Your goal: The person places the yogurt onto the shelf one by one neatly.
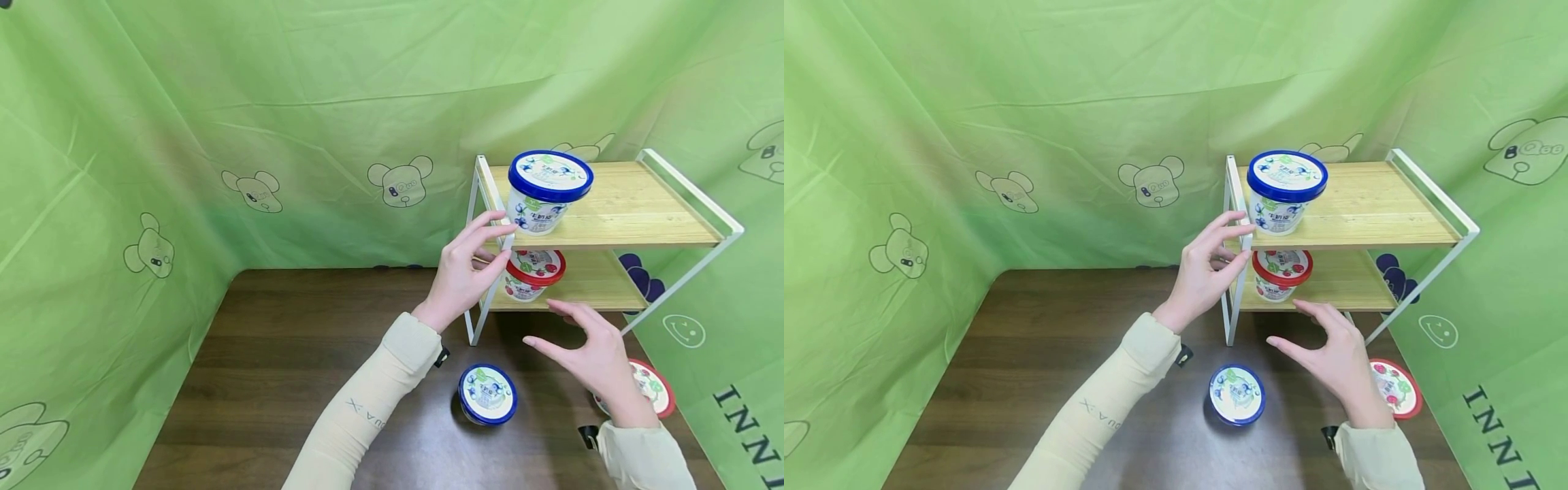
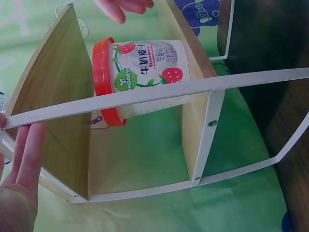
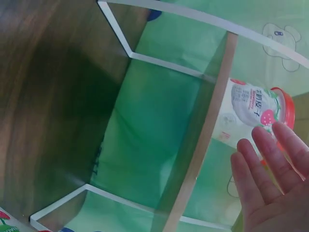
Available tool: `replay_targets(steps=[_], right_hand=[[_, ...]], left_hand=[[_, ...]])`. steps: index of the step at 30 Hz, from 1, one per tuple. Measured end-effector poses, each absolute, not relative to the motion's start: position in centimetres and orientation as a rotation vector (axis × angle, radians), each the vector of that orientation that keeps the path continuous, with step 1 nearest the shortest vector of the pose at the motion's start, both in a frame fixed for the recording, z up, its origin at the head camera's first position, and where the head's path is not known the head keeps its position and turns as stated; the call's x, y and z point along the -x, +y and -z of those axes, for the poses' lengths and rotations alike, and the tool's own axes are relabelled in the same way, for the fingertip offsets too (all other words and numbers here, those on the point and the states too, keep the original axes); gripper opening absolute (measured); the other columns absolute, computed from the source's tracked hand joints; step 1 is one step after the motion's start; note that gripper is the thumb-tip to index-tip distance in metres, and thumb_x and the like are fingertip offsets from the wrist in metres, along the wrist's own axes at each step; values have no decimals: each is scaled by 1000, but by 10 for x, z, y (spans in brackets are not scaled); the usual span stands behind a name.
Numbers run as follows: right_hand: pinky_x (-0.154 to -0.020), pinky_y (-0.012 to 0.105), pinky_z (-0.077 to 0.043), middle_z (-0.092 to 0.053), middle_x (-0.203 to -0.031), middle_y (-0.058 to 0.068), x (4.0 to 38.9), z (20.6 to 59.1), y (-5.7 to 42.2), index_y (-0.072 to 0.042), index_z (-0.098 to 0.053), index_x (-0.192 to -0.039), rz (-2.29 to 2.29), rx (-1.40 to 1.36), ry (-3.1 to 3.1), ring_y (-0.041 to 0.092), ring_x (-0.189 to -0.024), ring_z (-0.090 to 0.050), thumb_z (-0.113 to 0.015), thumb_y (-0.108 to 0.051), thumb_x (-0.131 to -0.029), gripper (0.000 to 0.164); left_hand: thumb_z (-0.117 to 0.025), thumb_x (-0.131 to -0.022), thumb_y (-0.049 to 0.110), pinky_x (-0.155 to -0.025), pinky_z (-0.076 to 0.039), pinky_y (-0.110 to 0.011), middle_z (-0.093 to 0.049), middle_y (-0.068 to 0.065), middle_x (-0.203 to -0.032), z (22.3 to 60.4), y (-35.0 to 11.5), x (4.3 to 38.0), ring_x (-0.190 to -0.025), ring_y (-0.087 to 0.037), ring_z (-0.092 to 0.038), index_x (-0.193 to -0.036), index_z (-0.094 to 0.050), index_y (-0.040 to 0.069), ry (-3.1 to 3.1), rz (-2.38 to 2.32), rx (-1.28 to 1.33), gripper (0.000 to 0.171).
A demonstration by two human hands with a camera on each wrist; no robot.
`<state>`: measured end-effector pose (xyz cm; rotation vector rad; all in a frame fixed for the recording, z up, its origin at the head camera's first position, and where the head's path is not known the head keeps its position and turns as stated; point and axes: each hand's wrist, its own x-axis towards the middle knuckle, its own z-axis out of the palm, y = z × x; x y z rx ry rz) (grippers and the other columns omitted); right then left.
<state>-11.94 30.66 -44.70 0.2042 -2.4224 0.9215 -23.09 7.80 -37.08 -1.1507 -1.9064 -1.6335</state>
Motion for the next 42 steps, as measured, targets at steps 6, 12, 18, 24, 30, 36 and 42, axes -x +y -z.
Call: replay_targets(steps=[6, 12, 18, 24, 30, 36, 42], right_hand=[[-89, 11, -34, -69, -116, -1, 118, 452, 300, -16, -70, -127, -955, -206, -2523, 13, -106, -56, -100, -34, -63, 73], [-89, 20, -43, -68, -122, 0, 113, 458, 295, -17, -65, -133, -975, -224, -2683, 26, -109, -62, -96, -46, -66, 80], [-90, 41, -51, -68, -122, 2, 113, 468, 288, -15, -64, -133, -969, -311, -2726, 26, -108, -63, -95, -50, -65, 82], [-86, 53, -54, -69, -119, 1, 111, 480, 276, -15, -65, -131, -942, -405, -2770, 24, -104, -66, -92, -59, -64, 84], [-90, 59, -52, -66, -124, 5, 106, 494, 263, -15, -65, -131, -965, -440, -2865, 29, -110, -63, -88, -67, -64, 88], [-89, 56, -53, -64, -126, 4, 102, 507, 254, -17, -62, -135, -981, -406, -2929, 26, -109, -62, -85, -74, -60, 97], [-86, 48, -54, -64, -126, 1, 95, 518, 245, -17, -57, -141, -945, -439, -2896, 15, -105, -61, -90, -73, -52, 110]], left_hand=[[-68, -97, 2, -70, -57, -18, -48, 0, -150, 371, 78, 230, -74, -2, -64, -132, -65, 6, -1900, 1638, 1143, 36], [-68, -97, 2, -70, -57, -18, -48, 0, -150, 371, 78, 230, -74, -1, -64, -132, -65, 7, -1906, 1632, 1141, 35], [-67, -97, 2, -70, -57, -18, -49, -2, -150, 370, 79, 230, -74, -1, -63, -131, -66, 6, -1902, 1622, 1145, 34], [-67, -97, 2, -69, -57, -18, -49, -2, -149, 371, 79, 230, -74, -1, -63, -131, -66, 7, -1898, 1623, 1143, 35], [-67, -97, 1, -69, -57, -18, -49, -1, -149, 371, 79, 230, -73, -2, -63, -131, -65, 7, -1902, 1626, 1138, 35], [-67, -97, 1, -69, -57, -19, -49, -1, -149, 370, 79, 229, -73, -2, -62, -132, -65, 7, -1904, 1635, 1135, 35], [-68, -97, 1, -69, -57, -19, -49, -1, -149, 370, 79, 229, -73, -1, -62, -131, -66, 7, -1897, 1643, 1131, 35]])
